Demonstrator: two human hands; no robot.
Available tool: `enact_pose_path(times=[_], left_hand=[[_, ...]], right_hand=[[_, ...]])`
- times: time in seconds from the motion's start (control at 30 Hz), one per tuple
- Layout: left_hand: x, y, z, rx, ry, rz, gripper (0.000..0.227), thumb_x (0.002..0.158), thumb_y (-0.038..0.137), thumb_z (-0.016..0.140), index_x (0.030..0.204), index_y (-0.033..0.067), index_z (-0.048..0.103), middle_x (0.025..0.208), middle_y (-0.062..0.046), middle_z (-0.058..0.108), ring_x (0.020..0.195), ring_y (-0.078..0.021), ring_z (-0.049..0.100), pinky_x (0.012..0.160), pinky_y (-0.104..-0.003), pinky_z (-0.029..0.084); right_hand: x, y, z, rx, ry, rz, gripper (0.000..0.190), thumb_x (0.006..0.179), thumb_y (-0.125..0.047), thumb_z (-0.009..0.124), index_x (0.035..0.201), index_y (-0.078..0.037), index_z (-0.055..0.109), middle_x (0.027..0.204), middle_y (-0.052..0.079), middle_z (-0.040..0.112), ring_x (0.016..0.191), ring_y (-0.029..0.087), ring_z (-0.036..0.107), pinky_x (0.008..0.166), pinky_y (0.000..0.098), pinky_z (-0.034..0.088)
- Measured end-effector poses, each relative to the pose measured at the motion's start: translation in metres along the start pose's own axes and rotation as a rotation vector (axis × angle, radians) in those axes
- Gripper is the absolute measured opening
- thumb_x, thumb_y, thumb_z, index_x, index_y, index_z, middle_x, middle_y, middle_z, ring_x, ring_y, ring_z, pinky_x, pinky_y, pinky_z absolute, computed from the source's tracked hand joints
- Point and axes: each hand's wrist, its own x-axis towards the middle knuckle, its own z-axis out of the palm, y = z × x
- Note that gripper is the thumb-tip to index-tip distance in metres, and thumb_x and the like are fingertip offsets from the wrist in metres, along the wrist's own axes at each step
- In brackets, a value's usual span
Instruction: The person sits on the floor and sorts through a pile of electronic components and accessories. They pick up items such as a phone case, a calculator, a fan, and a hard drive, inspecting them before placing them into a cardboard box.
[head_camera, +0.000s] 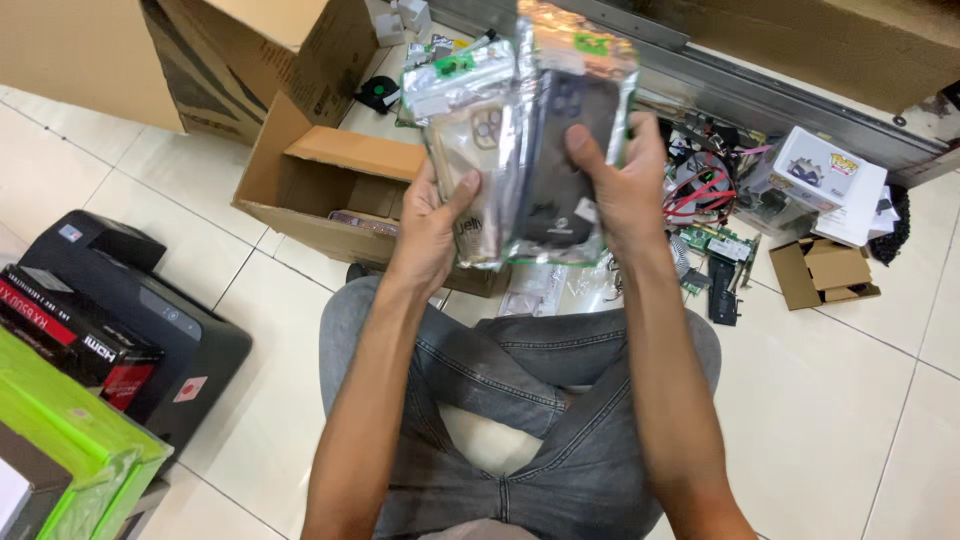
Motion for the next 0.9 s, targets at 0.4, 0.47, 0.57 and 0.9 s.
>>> enact_pose_path(times=[0.4, 0.47, 0.57, 0.9], left_hand=[[-0.009, -0.008, -0.001, 0.127, -0.036, 0.076, 0.036, 0.107, 0.018, 0.061, 0.142, 0.0097, 0.054, 0.132, -0.012, 0.068, 0.124, -0.0225, 0.063, 0.109, -0.049, 0.05], [-0.009, -0.009, -0.006, 0.113, -0.045, 0.065, 0.037, 0.108, 0.019, 0.061, 0.143, 0.0092, 0.053, 0.131, -0.015, 0.069, 0.122, -0.0242, 0.065, 0.106, -0.049, 0.052], [-0.011, 0.006, 0.002, 0.159, -0.039, 0.005, 0.044, 0.102, 0.027, 0.065, 0.14, 0.0078, 0.055, 0.125, -0.009, 0.068, 0.115, -0.0185, 0.065, 0.101, -0.038, 0.053], [-0.014, -0.022, -0.016, 0.183, 0.134, -0.098, 0.039, 0.098, 0.012, 0.061, 0.136, 0.004, 0.055, 0.128, -0.012, 0.07, 0.117, -0.0224, 0.068, 0.101, -0.036, 0.055]], right_hand=[[-0.004, 0.017, -0.019, -0.162, -0.03, -0.324, 0.035, 0.095, -0.016, 0.085, 0.12, -0.004, 0.064, 0.105, 0.008, 0.066, 0.096, 0.011, 0.07, 0.087, 0.0293, 0.062], [-0.007, 0.015, -0.017, -0.163, -0.033, -0.326, 0.035, 0.096, -0.015, 0.084, 0.121, -0.003, 0.064, 0.105, 0.007, 0.065, 0.097, 0.011, 0.069, 0.088, 0.0289, 0.061], [-0.011, 0.007, -0.01, -0.19, -0.049, -0.319, 0.038, 0.096, -0.023, 0.08, 0.122, -0.002, 0.061, 0.107, 0.007, 0.065, 0.1, 0.013, 0.065, 0.09, 0.0276, 0.056], [-0.033, -0.003, 0.015, -0.436, -0.377, 0.025, 0.078, 0.096, -0.052, 0.07, 0.148, -0.003, 0.039, 0.143, 0.018, 0.059, 0.131, 0.03, 0.063, 0.109, 0.0414, 0.054]])
